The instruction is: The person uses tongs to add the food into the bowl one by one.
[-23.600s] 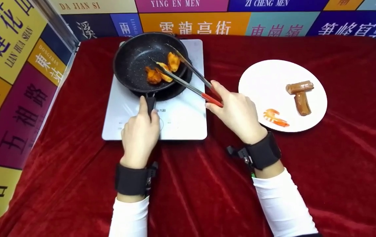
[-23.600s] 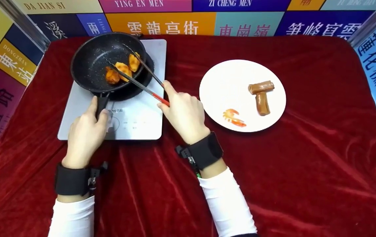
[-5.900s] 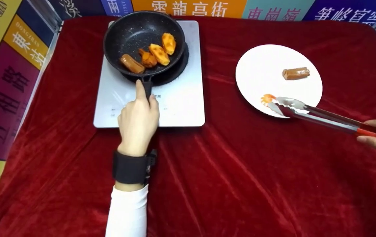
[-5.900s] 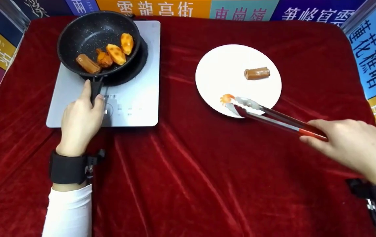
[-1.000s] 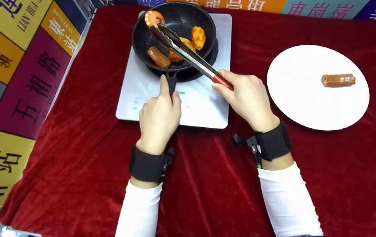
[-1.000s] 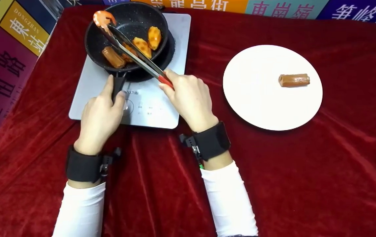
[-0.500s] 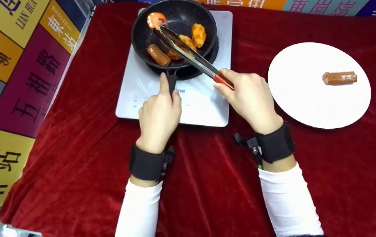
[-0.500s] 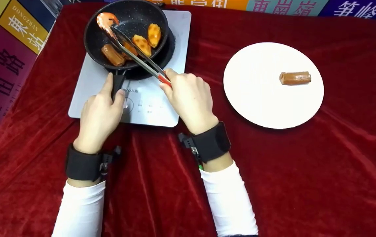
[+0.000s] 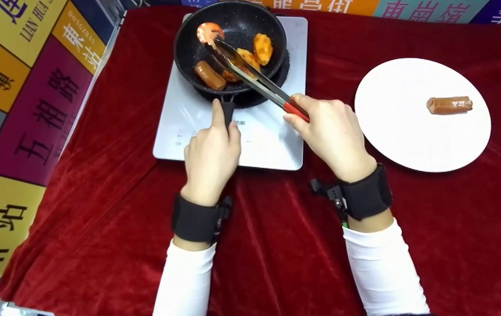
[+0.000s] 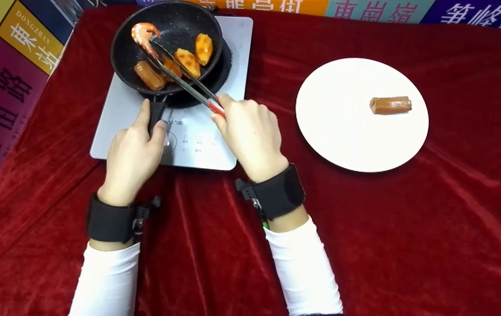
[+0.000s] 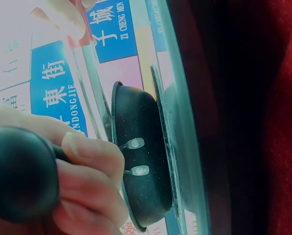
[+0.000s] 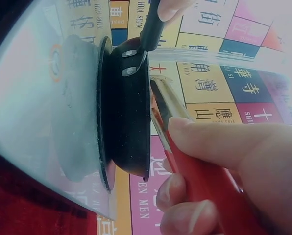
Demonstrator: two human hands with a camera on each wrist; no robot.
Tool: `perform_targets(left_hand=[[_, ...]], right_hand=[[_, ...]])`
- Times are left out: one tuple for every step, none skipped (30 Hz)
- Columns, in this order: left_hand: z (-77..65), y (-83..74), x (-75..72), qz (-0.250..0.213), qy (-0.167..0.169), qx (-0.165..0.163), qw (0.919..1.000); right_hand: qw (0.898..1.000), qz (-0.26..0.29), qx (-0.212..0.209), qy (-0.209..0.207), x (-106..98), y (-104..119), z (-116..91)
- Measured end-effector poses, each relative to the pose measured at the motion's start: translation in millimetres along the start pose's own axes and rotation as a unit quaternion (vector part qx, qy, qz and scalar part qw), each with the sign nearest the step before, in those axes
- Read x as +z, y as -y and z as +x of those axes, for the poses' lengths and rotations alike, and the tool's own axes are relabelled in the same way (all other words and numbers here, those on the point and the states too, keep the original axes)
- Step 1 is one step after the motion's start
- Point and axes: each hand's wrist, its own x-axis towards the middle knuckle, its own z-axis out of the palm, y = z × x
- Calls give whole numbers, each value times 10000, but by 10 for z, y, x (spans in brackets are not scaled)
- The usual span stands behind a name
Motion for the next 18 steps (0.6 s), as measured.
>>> perform_targets(left_hand=[[-1,0,3,-5,-6,-1,10000],[0,-1,5,0,-5,-1,10000],[1,-2,7,5,4,3,10000],[1,-5,6,12,4,9,10000],[1,-6,6,15,12,15,10000],[1,-8,4,29,32,14,10000],[-1,-9,3,37,47,16,10000],[-2,-8,1,40,59,16,10000],[-4,-8,-1,50,64,11,10000],[-6,-8,-3,72,58,6,10000],[-6,-5,-1,87,60,3,9999],[-6,-4,-1,99,64,1,9999],[-6,-1,1,99,50,5,9999],[-7,0,1,95,40,9,9999],[-6,1,2,105,32,6,9999],[-5,1,4,110,37,2,9999],[-4,2,5,105,40,-3,9999],[-3,1,3,108,35,-12,9999]], right_hand=[[10000,5,3,15,-2,3,0],[10000,14,13,30,-5,5,0],[10000,21,19,35,-6,7,-1],[10000,34,25,39,-5,7,-2],[10000,45,34,45,-4,8,-3],[10000,60,42,52,-4,8,-4],[9999,76,56,63,-4,8,-5],[9999,82,72,75,-3,8,-6],[9999,87,79,85,-1,8,-6],[9999,98,86,107,-3,9,-6],[9998,101,96,127,-5,9,-5],[9998,110,105,153,-8,10,-3],[9997,119,113,186,-11,11,-1],[9996,122,119,219,-14,13,2],[9995,124,125,249,-16,14,4],[9994,125,141,285,-18,16,5],[9993,116,153,309,-19,17,7],[9993,108,158,336,-18,19,7]])
